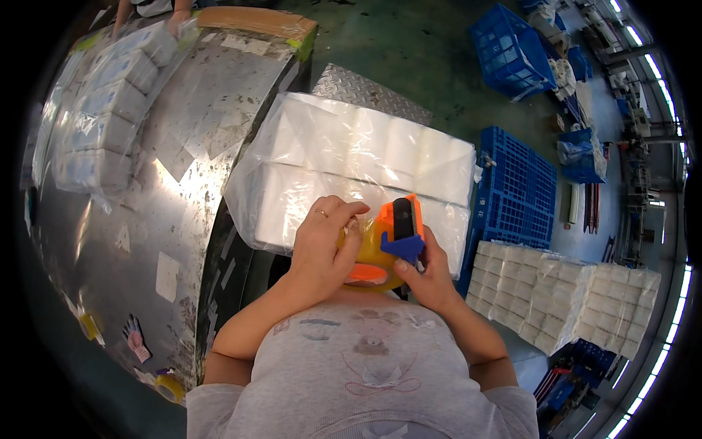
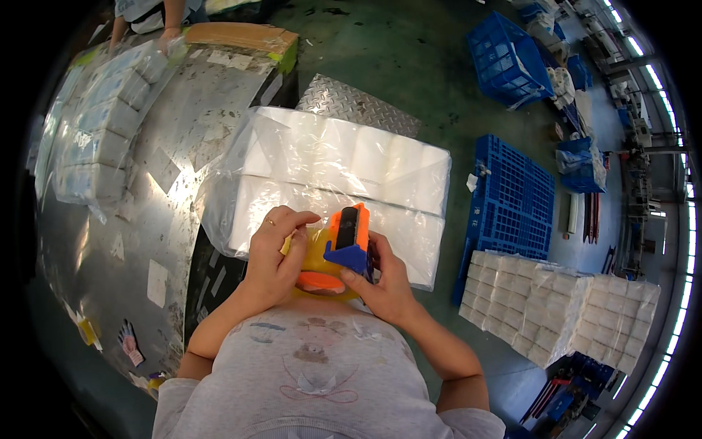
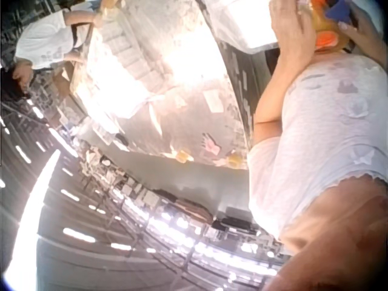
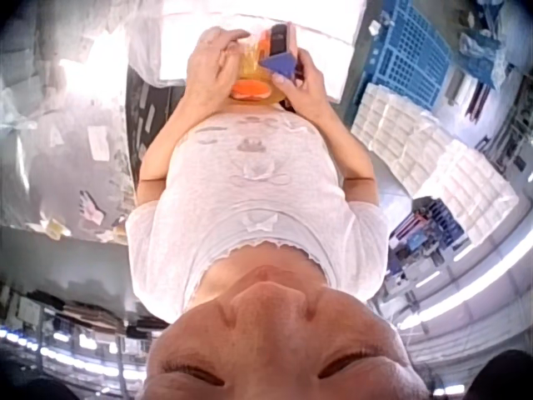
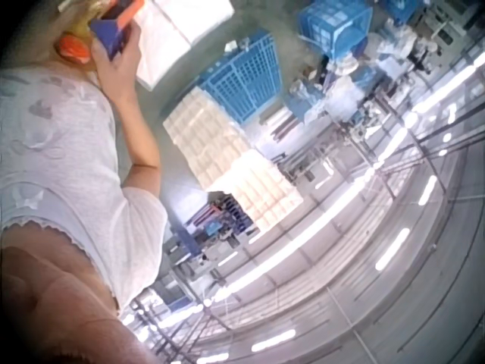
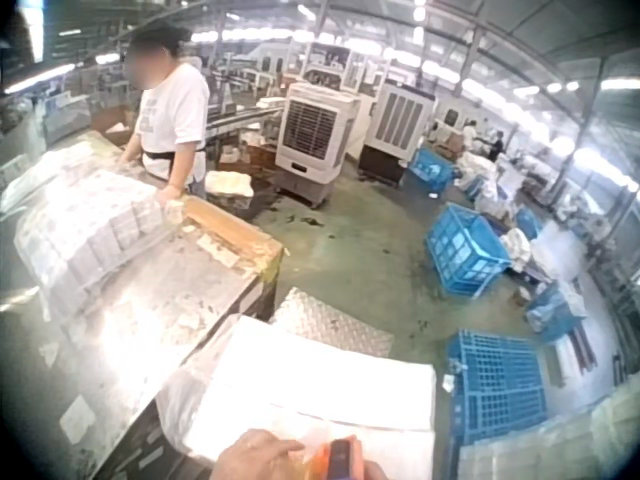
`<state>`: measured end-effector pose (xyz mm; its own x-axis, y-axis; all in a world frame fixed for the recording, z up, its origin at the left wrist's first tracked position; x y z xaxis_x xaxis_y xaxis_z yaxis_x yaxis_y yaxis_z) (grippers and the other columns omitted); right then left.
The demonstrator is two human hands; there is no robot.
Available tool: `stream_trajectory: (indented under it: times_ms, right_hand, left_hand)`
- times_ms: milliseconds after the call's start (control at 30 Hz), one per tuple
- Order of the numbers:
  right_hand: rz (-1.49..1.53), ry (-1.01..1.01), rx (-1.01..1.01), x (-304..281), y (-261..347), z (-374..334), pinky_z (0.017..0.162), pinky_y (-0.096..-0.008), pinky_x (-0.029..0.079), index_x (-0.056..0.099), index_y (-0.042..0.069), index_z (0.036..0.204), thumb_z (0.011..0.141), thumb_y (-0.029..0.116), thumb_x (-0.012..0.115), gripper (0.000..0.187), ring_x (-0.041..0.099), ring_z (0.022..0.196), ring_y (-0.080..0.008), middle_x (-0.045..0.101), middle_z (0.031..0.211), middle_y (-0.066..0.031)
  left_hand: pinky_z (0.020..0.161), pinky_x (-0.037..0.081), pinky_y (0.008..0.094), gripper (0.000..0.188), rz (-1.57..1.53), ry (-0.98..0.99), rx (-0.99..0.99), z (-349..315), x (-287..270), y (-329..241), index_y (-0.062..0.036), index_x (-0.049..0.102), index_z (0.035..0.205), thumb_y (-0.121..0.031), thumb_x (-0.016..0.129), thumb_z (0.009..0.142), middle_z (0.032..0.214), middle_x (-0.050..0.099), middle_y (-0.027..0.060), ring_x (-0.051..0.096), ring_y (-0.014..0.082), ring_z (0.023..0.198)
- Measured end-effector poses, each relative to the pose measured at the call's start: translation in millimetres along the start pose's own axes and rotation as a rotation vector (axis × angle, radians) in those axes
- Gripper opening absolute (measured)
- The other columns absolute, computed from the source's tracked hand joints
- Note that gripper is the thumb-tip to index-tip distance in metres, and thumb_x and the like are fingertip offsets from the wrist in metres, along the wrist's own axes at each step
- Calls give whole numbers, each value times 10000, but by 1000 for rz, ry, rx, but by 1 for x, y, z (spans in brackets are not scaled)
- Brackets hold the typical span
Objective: The person picks up a plastic bag containing stacks of paper rolls, pulls the plastic tight, and seals the package using a hand-held tape dispenser.
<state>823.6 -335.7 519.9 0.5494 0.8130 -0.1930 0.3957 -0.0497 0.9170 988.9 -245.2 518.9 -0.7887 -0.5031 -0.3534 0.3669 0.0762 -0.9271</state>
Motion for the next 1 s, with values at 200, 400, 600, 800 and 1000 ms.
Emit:
stream_trajectory:
  times_ms: [200,400,600,800,1000]
  right_hand:
    - [11,27,-18,2,-4,2,896,-313,411,363,-8,1224,757,215,706,620,517,1022,-170,549,1081,-124]
    - [94,162,-57,9,-8,10,934,-315,372,307,42,1280,662,189,768,785,465,1071,-165,472,1157,-88]
    - [-261,45,-487,12,6,8,827,-349,456,382,24,1279,600,269,809,839,555,936,-254,522,1073,-157]
    - [-743,28,-821,-17,58,0,613,-320,500,534,51,1170,518,254,803,734,596,745,-291,551,939,-169]
    - [-898,39,-896,-27,149,31,600,-289,487,540,55,1207,565,162,753,685,597,714,-233,564,887,-122]
  left_hand:
    - [635,435,256,131,-114,2,-137,-1,-5,0,20,615,925,-41,578,814,751,596,103,544,154,668]
    - [610,432,225,115,-554,-115,-310,-7,-6,10,36,624,866,-73,597,841,728,611,52,528,80,661]
    - [552,367,190,130,-457,-273,-183,-9,-34,2,43,630,809,-82,614,840,705,581,15,466,52,619]
    - [565,376,215,132,-687,-629,49,12,-110,-2,56,626,839,-73,615,818,754,611,75,453,77,591]
    - [578,380,240,181,-881,-682,24,67,-200,61,56,612,918,-117,588,869,653,517,4,423,66,579]
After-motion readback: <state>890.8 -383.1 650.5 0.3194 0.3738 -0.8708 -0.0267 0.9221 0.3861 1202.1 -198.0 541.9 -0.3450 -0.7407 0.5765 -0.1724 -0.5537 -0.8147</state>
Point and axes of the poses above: each hand's wrist, its own z-axis towards the middle knuckle, its own x-axis out of the palm, y = z × x, the point moved 2 cm from there along z, towards the middle knuckle
